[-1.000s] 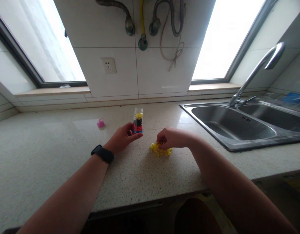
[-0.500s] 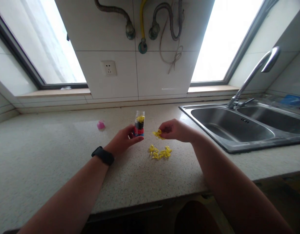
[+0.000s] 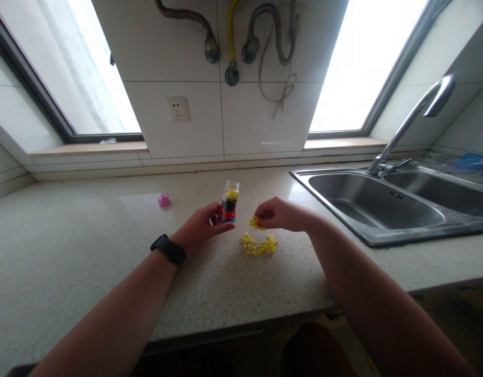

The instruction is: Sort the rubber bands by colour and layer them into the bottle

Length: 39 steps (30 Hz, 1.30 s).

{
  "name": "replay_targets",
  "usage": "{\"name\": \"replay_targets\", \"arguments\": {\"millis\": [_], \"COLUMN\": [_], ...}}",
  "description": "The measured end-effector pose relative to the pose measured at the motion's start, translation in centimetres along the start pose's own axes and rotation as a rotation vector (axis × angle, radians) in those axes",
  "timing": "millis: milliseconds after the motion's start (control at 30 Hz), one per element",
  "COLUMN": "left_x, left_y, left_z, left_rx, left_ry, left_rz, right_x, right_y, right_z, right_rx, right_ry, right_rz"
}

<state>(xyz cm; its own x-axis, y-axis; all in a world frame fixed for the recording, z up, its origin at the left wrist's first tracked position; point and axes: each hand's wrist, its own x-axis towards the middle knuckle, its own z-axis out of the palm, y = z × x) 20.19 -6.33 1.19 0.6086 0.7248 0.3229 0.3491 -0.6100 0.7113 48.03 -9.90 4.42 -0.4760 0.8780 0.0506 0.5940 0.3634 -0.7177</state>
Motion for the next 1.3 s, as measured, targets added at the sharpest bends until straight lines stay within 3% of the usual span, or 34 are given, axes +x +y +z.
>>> {"name": "replay_targets", "arguments": {"millis": [233,433,633,767,1033,1300], "left_x": [0.0,0.0,-0.1,-0.1,-0.1,-0.1], "left_y": [0.4,0.5,1.4,2.1,2.4,2.4], "left_z": [0.0,0.0,0.4,0.7,0.9,0.7], "left_rx": [0.036,0.079,0.162,0.193,0.259,0.27], "left_ry": [-0.039,-0.057,-0.132,-0.176,-0.177,-0.195], "left_rz": [0.01,-0.001,-0.023,-0.004,-0.005,-0.052], "right_x": [-0.1,0.0,0.5,0.5,-0.5,-0.4], "right_y": [-0.4,-0.8,-1.4,-2.3,-3.5,-3.2], "right_z": [-1.0,-1.1,-0.6,0.0,-0.6,-0.3], "right_rx": [0.27,0.295,0.352,0.27,-0.247,-0.26], "right_ry": [0.246,0.292,0.563,0.528,0.481,0.452], "right_rz": [-0.041,-0.051,-0.167,-0.166,-0.289,-0.405]}}
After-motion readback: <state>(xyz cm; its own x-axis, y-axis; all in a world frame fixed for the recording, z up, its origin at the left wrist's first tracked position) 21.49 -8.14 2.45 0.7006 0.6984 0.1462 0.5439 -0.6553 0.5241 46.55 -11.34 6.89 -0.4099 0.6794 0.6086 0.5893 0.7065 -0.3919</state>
